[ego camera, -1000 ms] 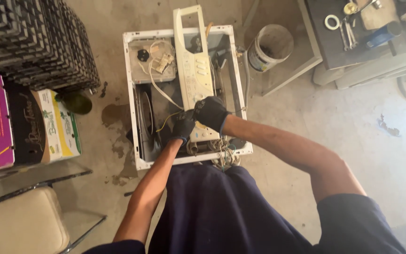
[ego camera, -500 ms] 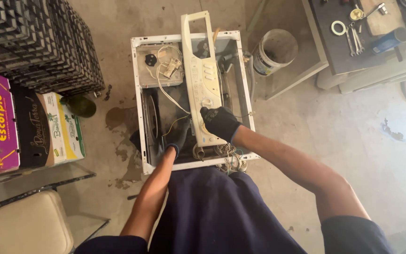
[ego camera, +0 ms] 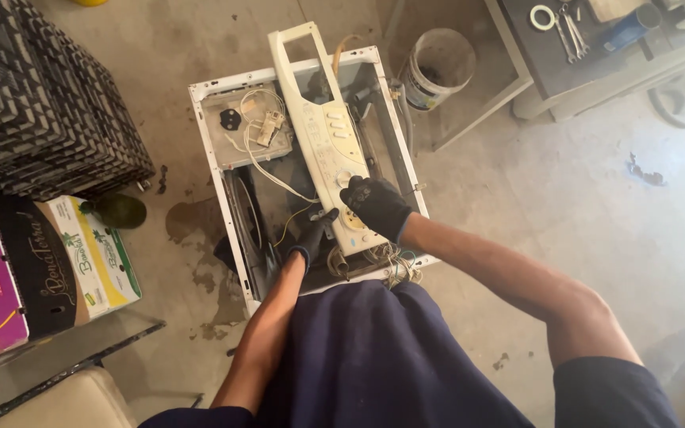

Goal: Disassembling the control panel of an appliance using a screwdriver and hands

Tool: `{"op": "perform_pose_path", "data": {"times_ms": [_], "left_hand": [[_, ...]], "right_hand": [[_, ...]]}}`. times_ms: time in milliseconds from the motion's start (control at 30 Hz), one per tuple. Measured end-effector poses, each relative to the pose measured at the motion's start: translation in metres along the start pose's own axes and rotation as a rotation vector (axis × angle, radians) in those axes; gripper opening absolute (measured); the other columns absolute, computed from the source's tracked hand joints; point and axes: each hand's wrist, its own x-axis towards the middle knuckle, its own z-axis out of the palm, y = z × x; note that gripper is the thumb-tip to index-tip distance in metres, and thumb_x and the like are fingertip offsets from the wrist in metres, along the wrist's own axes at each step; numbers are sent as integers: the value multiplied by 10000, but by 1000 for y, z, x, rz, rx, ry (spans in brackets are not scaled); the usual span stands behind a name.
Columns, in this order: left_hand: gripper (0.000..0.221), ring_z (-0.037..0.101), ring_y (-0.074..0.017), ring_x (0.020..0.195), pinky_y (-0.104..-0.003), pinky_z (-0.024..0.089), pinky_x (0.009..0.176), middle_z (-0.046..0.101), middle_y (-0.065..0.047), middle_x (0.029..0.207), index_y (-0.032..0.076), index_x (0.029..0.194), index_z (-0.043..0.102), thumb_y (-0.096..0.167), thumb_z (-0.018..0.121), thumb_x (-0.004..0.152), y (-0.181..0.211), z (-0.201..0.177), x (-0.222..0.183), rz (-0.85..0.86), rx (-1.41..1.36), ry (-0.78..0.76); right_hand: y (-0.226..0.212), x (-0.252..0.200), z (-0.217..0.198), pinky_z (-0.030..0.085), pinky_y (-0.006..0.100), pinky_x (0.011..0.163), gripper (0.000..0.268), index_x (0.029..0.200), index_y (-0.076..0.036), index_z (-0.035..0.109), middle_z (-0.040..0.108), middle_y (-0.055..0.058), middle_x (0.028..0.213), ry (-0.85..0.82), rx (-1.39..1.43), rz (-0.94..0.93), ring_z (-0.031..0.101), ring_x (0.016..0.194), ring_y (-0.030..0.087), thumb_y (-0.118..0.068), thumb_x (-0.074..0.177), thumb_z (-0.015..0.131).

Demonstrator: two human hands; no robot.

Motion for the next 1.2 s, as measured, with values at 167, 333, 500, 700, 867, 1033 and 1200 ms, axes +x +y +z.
{"op": "perform_pose_path", "data": {"times_ms": [167,333,500,700,867,1033,1200], "left_hand": [[794,688,-330,1121,-464,594,922,707,-173,1192,86,1292,668,494,962,678,-2,1,12,-15,80,27],[843,666,-335,1176,-459,556,999,701,-180,1229,106,1300,670,600,924,665,9,6,8,-48,182,47],[827,682,-348,1140,-447,574,972,700,-193,1204,89,1308,660,558,920,678,16,9,0,-46,150,67],[857,673,-346,1144,-441,583,940,684,-207,1206,69,1318,639,563,924,678,11,6,5,-77,91,66],[902,671,-327,1153,-430,572,975,659,-209,1252,34,1410,563,484,930,721,-1,-9,12,-79,61,108],[917,693,-312,1113,-420,588,946,685,-204,1205,45,1378,591,524,947,682,-8,-14,33,-93,73,83],[890,726,-331,992,-429,623,807,692,-206,1137,50,1325,627,555,946,665,-7,-9,31,-75,140,73]], "right_hand": [[8,-9,34,503,432,481,67,873,-147,659,597,87,725,-16,2,33,633,660,286,-212,879,678],[34,-15,55,505,450,408,150,776,-181,632,548,42,622,-26,-129,-33,607,577,263,-312,750,701],[34,-19,66,574,441,562,86,788,-179,679,654,30,697,-7,74,-127,699,713,265,-257,819,696],[19,-2,69,593,388,770,300,941,-174,721,709,-11,824,-256,321,264,735,895,210,-466,874,703],[59,4,120,606,340,631,384,703,-157,758,696,-2,545,-726,499,686,770,647,192,-526,807,729],[24,4,45,614,384,795,294,908,-38,755,763,138,792,-553,548,359,769,821,320,-328,910,708],[-1,-14,71,611,447,681,197,823,-86,739,722,91,734,-323,325,273,752,774,327,-203,943,636]]}}
